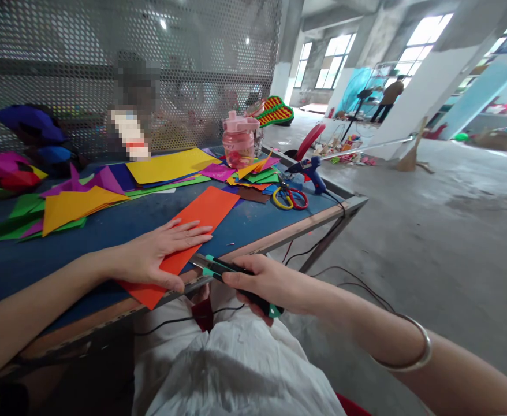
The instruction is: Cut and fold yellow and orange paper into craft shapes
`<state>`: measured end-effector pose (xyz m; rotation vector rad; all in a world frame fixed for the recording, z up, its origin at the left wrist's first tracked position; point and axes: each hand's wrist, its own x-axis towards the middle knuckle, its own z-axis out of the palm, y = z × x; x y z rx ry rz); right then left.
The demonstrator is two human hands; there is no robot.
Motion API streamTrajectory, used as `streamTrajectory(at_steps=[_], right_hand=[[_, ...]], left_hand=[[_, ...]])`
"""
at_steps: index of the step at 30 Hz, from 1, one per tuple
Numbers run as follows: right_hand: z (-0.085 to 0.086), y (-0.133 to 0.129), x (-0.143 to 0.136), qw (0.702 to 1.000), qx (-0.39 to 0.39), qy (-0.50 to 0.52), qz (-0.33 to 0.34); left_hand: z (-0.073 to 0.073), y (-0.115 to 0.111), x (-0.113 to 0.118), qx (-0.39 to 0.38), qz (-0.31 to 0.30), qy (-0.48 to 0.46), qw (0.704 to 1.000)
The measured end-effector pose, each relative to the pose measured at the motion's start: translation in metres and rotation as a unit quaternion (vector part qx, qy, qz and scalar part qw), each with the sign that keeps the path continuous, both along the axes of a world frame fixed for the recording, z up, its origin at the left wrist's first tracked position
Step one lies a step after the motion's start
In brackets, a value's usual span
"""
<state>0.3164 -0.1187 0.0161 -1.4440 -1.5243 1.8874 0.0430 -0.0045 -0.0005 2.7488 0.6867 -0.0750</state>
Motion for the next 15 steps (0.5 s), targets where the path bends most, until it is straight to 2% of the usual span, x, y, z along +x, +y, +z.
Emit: streamTrajectory(at_steps=[7,15], right_hand=[[0.0064,0.003,0.0043,1.0,0.012,-0.027,0.011],[0.0023,0.0089,0.006,0.998,0.038,-0.022,0.032]], left_hand=[[0.0013,-0.0001,0.0005,-0.01,0.003,-0.001,1.0],[0.0012,-0.0003,-0.0013,0.0,-0.003,-0.017,1.0]])
